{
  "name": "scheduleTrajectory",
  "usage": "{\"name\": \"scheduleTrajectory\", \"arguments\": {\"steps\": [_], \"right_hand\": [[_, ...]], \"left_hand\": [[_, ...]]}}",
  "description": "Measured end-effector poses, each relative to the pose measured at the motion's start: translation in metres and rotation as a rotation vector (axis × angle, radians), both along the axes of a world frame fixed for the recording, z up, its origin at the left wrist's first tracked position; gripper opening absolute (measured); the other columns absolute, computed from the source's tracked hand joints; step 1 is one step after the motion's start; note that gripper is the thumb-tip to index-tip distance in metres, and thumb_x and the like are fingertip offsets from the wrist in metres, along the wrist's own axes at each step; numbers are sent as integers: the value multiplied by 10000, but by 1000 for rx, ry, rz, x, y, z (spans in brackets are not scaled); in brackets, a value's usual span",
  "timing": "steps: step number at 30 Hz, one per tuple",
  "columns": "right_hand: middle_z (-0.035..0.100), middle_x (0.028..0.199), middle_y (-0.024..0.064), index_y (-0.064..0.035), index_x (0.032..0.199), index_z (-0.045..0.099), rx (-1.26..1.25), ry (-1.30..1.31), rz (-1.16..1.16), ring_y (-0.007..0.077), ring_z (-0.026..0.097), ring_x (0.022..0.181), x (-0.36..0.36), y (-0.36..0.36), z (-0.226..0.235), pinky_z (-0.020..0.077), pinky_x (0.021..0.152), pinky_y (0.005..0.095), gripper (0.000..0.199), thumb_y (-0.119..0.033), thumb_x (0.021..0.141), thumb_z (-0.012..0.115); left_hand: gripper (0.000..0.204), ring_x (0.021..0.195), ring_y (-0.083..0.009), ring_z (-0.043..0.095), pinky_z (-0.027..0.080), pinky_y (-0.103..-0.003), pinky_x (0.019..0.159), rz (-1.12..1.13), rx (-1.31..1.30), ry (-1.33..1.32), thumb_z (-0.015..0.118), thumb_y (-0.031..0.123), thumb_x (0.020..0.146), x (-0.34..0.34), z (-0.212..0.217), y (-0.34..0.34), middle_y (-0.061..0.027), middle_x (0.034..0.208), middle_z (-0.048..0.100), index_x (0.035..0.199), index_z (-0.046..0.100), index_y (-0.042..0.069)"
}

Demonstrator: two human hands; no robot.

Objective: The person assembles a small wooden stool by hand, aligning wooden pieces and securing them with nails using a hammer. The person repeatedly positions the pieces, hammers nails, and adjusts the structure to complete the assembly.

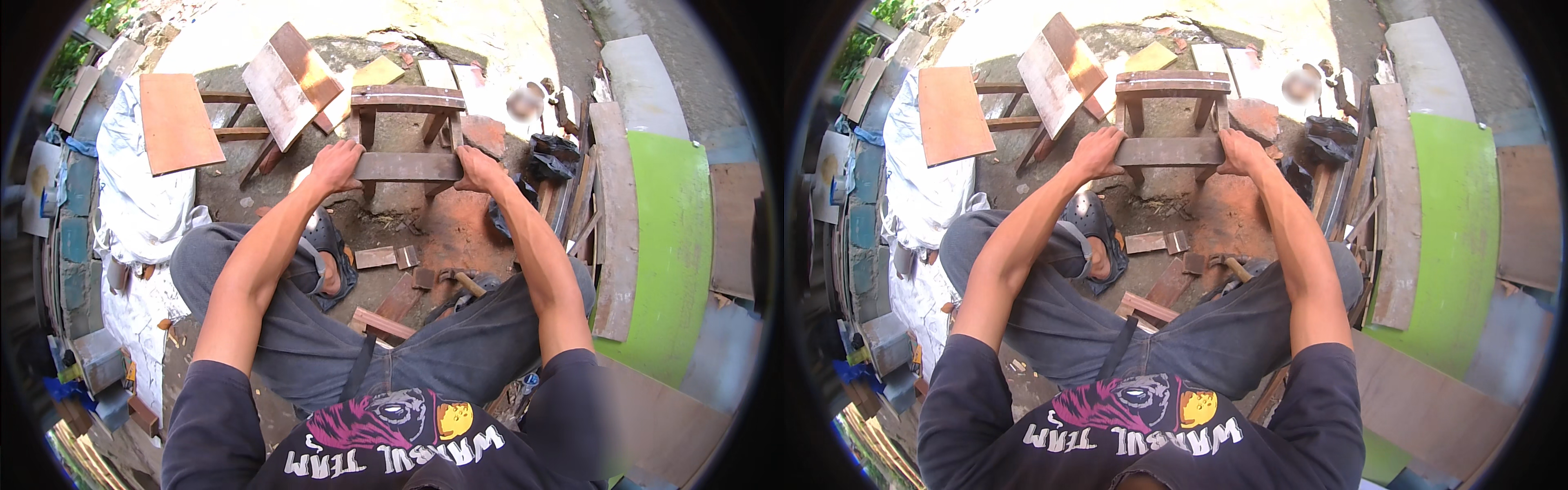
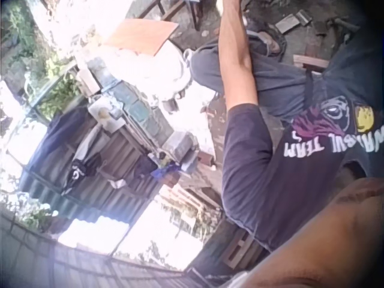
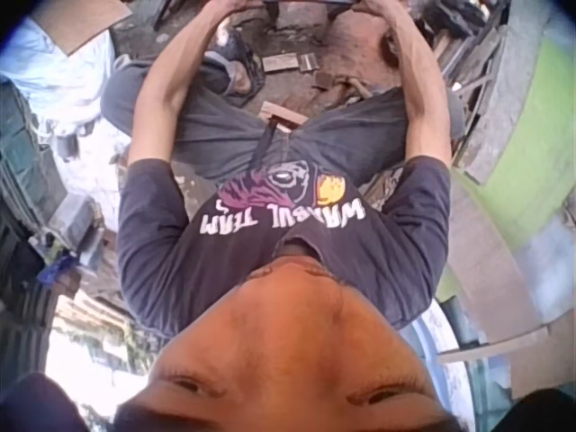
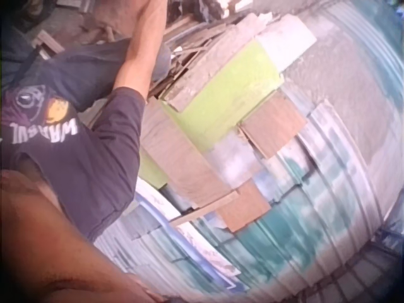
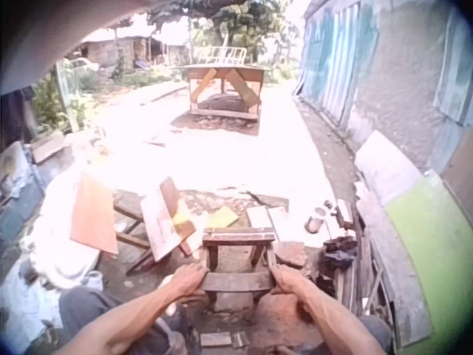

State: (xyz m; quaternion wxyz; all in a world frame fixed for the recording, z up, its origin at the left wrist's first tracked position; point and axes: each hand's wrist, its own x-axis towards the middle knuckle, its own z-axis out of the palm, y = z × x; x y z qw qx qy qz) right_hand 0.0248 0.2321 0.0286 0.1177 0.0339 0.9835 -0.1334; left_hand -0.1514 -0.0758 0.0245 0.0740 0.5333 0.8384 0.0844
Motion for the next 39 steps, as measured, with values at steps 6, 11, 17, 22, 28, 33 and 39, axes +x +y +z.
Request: {"name": "scheduleTrajectory", "arguments": {"steps": [6, 11, 17, 22, 28, 33, 39], "right_hand": [[622, 1030, 242, 20, 1084, 513, -49, -13, 77, 417, 611, 1011, -7, 10, -11, 513, 873, 465, 640, -263, 627, 859], [622, 1022, 245, 18, 1071, 509, -74, -26, 79, 424, 611, 1003, -7, 11, -12, 511, 861, 470, 620, -270, 645, 856], [619, 1061, 236, 2, 1122, 493, -40, -50, 62, 418, 605, 1034, -6, 10, -12, 510, 878, 476, 643, -278, 668, 853], [581, 1170, 240, 4, 1205, 469, 9, -113, 1, 417, 566, 1124, -6, 1, -5, 490, 946, 479, 719, -284, 671, 855], [415, 1402, 339, 10, 1495, 276, -254, -12, -239, 410, 366, 1382, 7, -12, -2, 315, 1157, 471, 1124, -497, 679, 858], [606, 1178, 176, 78, 1336, 467, -719, -10, -802, 280, 590, 1051, 26, 25, -19, 475, 946, 414, 714, -463, 912, 657], [520, 1332, 194, 64, 1331, 482, -969, -69, -1187, 297, 511, 1202, 32, 13, -38, 386, 1071, 489, 563, -395, 1006, 503]], "left_hand": [[632, 1052, -294, 603, 510, -425, 863, 7, 6, 14, 879, 320, 584, 3, 1, 3, -97, 1035, 620, 1097, 607, 69], [612, 1046, -281, 609, 508, -418, 868, 21, -5, 3, 880, 323, 577, 3, 5, 4, -90, 1026, 631, 1079, 636, 72], [640, 1067, -270, 600, 504, -411, 882, 40, 3, -23, 885, 330, 559, 2, 2, 4, -73, 1043, 635, 1105, 646, 96], [726, 1146, -296, 577, 477, -406, 966, 8, -83, -234, 868, 364, 609, -10, 10, 4, -123, 1164, 615, 1223, 603, 83], [575, 839, -165, 623, 531, -294, 715, 908, 500, -1113, 657, 411, 915, -38, -6, -31, -119, 988, 642, 1181, 587, -94], [299, 464, -75, 333, 306, -262, 408, 1095, 479, -1481, 518, 266, 989, -16, -12, -26, 45, 624, 366, 759, 486, 79], [408, 714, -177, 542, 500, -354, 675, 1041, 243, -1236, 585, 361, 949, 15, -19, 4, -79, 881, 606, 1071, 634, -25]]}}
